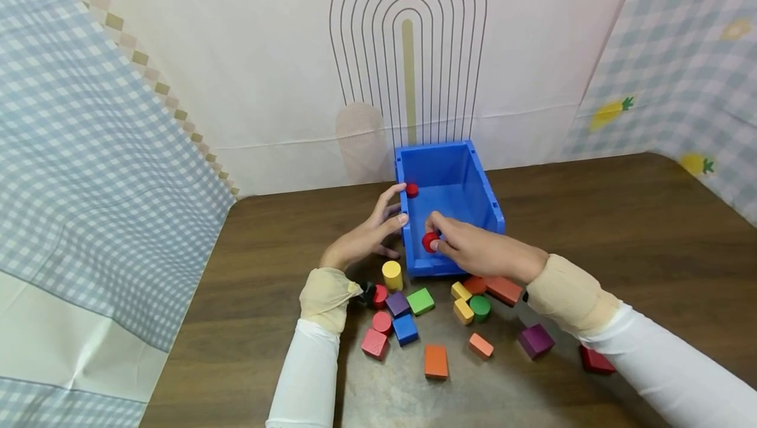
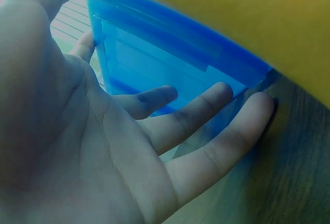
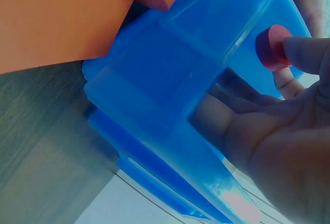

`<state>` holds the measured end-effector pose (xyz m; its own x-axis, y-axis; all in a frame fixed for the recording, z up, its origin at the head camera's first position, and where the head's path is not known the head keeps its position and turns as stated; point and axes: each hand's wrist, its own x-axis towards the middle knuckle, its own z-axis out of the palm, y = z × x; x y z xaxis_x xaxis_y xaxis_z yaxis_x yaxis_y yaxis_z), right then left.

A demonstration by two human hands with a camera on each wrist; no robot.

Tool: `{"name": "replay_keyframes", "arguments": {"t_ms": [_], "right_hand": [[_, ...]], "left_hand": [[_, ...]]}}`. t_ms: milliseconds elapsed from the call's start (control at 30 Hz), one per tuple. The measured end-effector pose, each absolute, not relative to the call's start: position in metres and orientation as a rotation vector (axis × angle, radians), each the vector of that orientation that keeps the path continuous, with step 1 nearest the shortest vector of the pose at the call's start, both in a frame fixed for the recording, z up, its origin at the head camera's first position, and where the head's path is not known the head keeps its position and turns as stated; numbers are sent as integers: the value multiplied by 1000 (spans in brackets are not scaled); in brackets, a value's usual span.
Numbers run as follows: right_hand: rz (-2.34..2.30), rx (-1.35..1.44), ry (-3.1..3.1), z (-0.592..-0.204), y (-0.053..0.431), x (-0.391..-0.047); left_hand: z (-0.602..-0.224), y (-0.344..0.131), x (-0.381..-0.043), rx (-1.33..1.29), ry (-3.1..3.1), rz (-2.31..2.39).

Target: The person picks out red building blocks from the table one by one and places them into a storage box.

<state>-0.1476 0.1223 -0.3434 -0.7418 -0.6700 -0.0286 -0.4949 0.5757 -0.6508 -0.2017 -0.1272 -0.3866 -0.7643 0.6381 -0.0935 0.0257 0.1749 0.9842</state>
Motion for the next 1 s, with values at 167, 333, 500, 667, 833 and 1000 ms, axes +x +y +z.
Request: {"name": "replay_keyframes", "arguments": {"t_ms": [167,333,500,667,833,1000], "right_hand": [[-892,-939,2563,-344,121,-148],[-825,-885,2590,-341,115,-151],[-719,-839,2589,-341,113,-155],[-693,-840,2571,-343,108,-160],[-724,-815,2535,-347,106,-164],[-721,-778,2524,-350,107,-165]], "left_hand": [[-388,-127,-202,627,1968,1612],[-384,-129,-204,642,1993,1609],[-386,-128,-205,642,1972,1605],[-385,-130,-204,638,1979,1603],[-385,-131,-203,622,1998,1614],[-387,-129,-203,640,1992,1595]]}}
